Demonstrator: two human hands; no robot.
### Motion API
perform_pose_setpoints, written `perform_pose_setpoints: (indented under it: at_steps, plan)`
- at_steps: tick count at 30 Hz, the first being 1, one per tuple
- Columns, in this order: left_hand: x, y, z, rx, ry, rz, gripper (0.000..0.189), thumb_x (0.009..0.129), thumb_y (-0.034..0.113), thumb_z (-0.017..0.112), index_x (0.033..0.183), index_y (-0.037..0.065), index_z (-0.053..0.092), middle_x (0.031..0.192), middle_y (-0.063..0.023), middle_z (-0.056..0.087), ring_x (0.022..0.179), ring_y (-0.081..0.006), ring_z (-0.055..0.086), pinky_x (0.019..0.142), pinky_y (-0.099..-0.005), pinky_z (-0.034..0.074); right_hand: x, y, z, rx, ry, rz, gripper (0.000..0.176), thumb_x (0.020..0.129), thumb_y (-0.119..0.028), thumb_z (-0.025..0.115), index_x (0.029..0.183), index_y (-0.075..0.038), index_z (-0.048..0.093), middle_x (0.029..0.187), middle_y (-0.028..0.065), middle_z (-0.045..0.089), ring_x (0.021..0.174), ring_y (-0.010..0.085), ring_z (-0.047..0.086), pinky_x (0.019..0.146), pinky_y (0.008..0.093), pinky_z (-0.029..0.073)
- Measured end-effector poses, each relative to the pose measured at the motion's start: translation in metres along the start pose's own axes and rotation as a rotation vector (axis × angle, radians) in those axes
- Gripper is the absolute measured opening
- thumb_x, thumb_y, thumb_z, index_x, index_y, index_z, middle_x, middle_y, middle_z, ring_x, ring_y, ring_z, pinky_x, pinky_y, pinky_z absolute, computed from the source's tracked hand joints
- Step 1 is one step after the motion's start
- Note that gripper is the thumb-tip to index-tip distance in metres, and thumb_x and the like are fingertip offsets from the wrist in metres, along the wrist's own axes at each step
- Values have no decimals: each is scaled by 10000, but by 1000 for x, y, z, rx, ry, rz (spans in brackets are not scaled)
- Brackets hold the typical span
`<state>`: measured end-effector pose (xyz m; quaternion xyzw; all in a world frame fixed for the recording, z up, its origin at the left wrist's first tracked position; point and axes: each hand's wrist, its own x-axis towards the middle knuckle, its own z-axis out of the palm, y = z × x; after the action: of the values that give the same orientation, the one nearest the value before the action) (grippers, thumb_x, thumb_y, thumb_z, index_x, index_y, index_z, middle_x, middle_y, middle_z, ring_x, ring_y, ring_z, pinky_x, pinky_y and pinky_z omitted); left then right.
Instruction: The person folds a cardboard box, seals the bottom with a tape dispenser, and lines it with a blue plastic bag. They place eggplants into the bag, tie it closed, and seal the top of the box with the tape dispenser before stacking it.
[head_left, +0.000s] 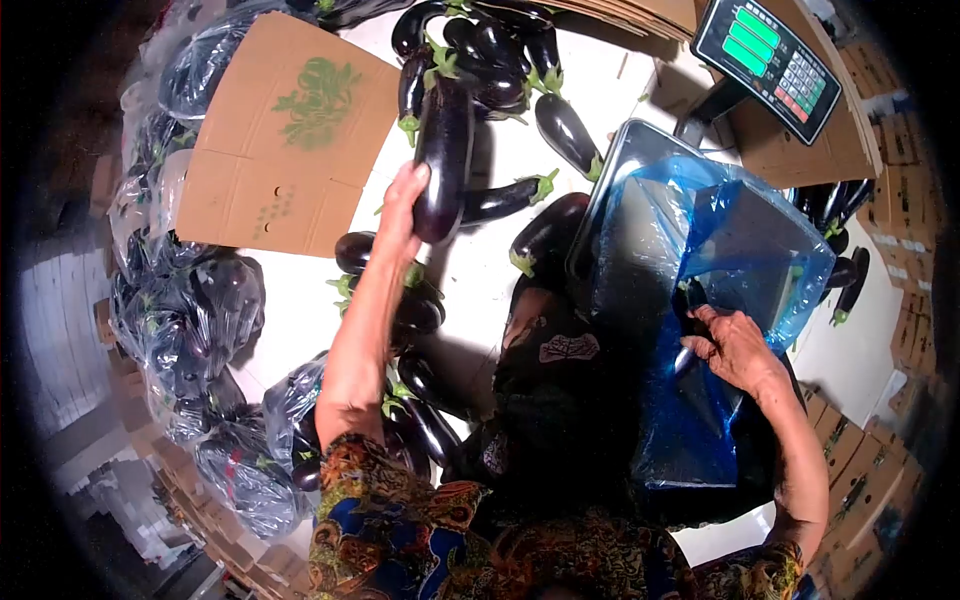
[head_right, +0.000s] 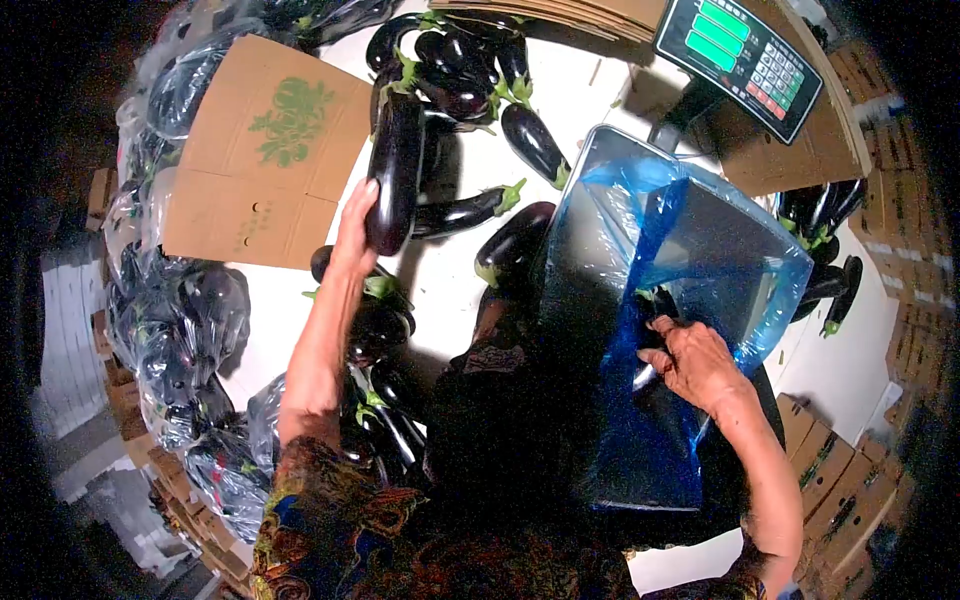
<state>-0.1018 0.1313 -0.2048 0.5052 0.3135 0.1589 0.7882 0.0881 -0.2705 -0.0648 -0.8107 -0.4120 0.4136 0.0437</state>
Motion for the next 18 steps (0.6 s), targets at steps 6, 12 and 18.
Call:
perform_pose_setpoints:
  at_steps: [6,12,18]
  plan:
    - [64,-15,0,760,366,594,491,791,136,653,1240,-21,535,1170,-194,588,1100,-297,563,963,-375,427,9,6,11,-19,-82,81,315,839,-109,583,1125,23,588,1012,242,625,911,425,584,808,460,464]
    - [7,-160,88,1443,-248,134,789,701,294,772,1365,96,395,1215,-134,506,1043,-344,526,870,-450,449,18,8,18,-120,-113,65,407,857,-219,626,1209,-25,557,854,253,629,870,407,609,800,440,492]
    - [6,-170,58,675,-182,-78,661,783,325,736,1323,51,470,1068,-111,654,867,-224,647,736,-322,519,15,8,11,-103,-201,155,388,860,-185,583,1213,-27,558,957,240,628,952,403,597,852,437,479]
